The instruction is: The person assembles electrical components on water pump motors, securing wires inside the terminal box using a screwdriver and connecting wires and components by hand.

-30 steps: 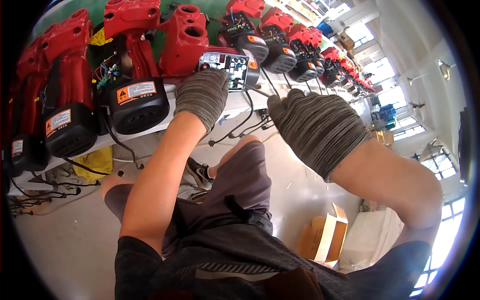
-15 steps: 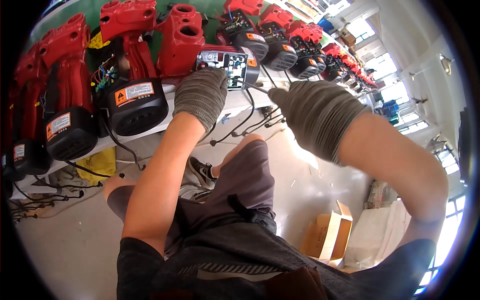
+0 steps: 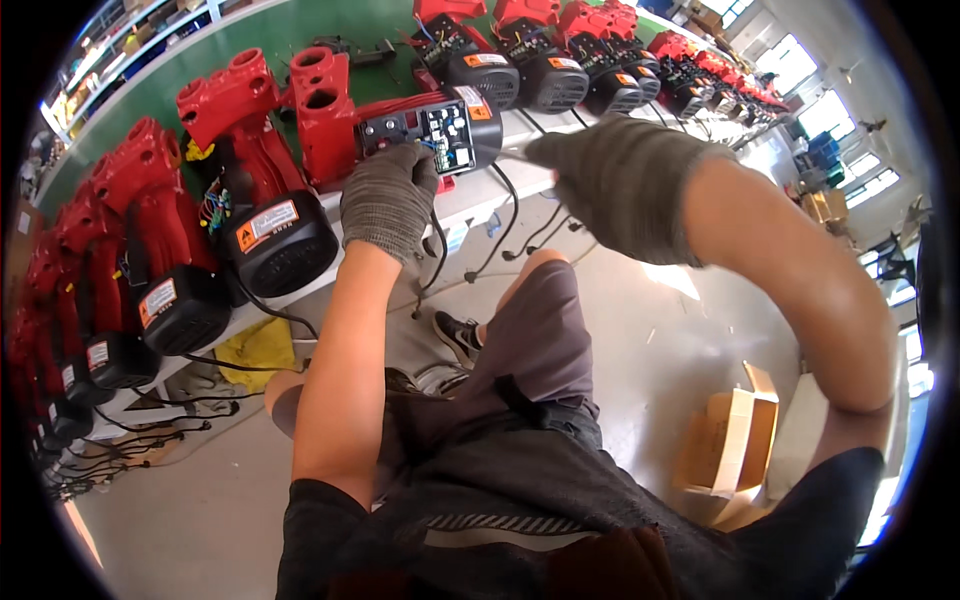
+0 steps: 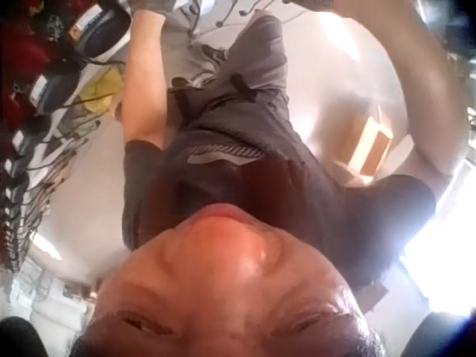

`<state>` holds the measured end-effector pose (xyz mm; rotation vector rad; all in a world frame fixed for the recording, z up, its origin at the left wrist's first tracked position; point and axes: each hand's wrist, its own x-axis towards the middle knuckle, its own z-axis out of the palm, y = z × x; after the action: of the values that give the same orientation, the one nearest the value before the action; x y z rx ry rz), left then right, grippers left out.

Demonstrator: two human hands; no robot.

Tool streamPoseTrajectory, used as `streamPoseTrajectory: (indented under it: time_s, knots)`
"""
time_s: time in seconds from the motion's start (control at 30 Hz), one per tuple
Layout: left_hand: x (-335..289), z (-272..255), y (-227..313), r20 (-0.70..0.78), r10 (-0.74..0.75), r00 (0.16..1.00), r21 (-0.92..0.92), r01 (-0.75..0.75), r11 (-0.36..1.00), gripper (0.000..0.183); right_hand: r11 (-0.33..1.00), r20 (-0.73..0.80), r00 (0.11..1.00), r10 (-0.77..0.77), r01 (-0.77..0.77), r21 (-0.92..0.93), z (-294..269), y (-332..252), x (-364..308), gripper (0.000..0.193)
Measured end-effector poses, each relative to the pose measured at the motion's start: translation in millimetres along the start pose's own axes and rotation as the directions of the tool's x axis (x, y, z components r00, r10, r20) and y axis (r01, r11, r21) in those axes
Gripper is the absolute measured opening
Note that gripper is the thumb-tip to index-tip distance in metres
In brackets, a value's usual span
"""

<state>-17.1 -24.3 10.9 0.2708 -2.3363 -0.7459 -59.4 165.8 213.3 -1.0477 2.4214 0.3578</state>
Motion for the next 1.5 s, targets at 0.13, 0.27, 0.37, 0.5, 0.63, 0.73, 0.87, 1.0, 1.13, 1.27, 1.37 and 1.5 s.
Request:
streamPoseTrajectory:
  time_s: [0.13,0.27,0.37,0.5,0.63,0.73,0.87,1.0,1.13,1.27,1.37,1.5]
  knots:
    - [-3,-10,2,-0.009,-0.059,0.998,0.035,0.059,0.998,0.018,0.98,-0.52,0.846,-0.122,0.185,0.072,26,28,-37,0.036]
    - [-2,-5,7,-0.013,-0.067,0.998,0.01,0.067,0.998,0.016,0.793,-0.59,0.803,-0.082,0.412,0.449,84,74,-22,0.039]
    - [-7,-6,8,-0.048,-0.077,0.996,-0.003,0.077,0.997,0.014,0.388,-0.412,0.907,0.084,0.351,0.852,123,77,-11,0.041]
    - [-19,-10,13,-0.022,-0.128,0.992,-0.209,0.121,0.97,0.024,0.064,-0.525,0.825,0.209,0.524,0.849,186,78,17,0.047]
    - [-53,-19,20,-0.179,-0.148,0.973,-0.126,0.126,0.984,0.033,-0.258,-0.493,0.863,0.113,0.505,0.824,226,66,36,0.037]
    - [-73,-15,3,-0.298,-0.193,0.935,-0.176,0.145,0.974,0.033,-0.415,-0.518,0.855,0.027,0.482,0.772,246,54,50,0.026]
    - [-68,-13,11,-0.343,-0.293,0.892,-0.241,0.219,0.946,0.033,-0.506,-0.526,0.848,-0.062,0.427,0.749,257,57,59,0.021]
    - [-56,-11,16,-0.348,-0.337,0.875,-0.216,0.275,0.937,0.034,-0.514,-0.431,0.895,-0.113,0.318,0.797,265,60,64,0.021]
    - [-53,-16,16,-0.352,-0.384,0.854,-0.251,0.309,0.917,0.023,-0.462,-0.408,0.906,-0.111,0.316,0.829,271,65,65,0.022]
    - [-55,-11,12,-0.357,-0.368,0.859,-0.197,0.316,0.928,0.019,-0.459,-0.404,0.906,-0.124,0.309,0.833,275,67,67,0.02]
    - [-55,-8,14,-0.409,-0.38,0.83,-0.291,0.276,0.916,0.028,-0.476,-0.4,0.906,-0.136,0.294,0.829,279,64,66,0.019]
    - [-49,-1,15,-0.509,-0.317,0.8,-0.312,0.171,0.934,0.03,-0.469,-0.372,0.915,-0.156,0.263,0.843,276,62,62,0.015]
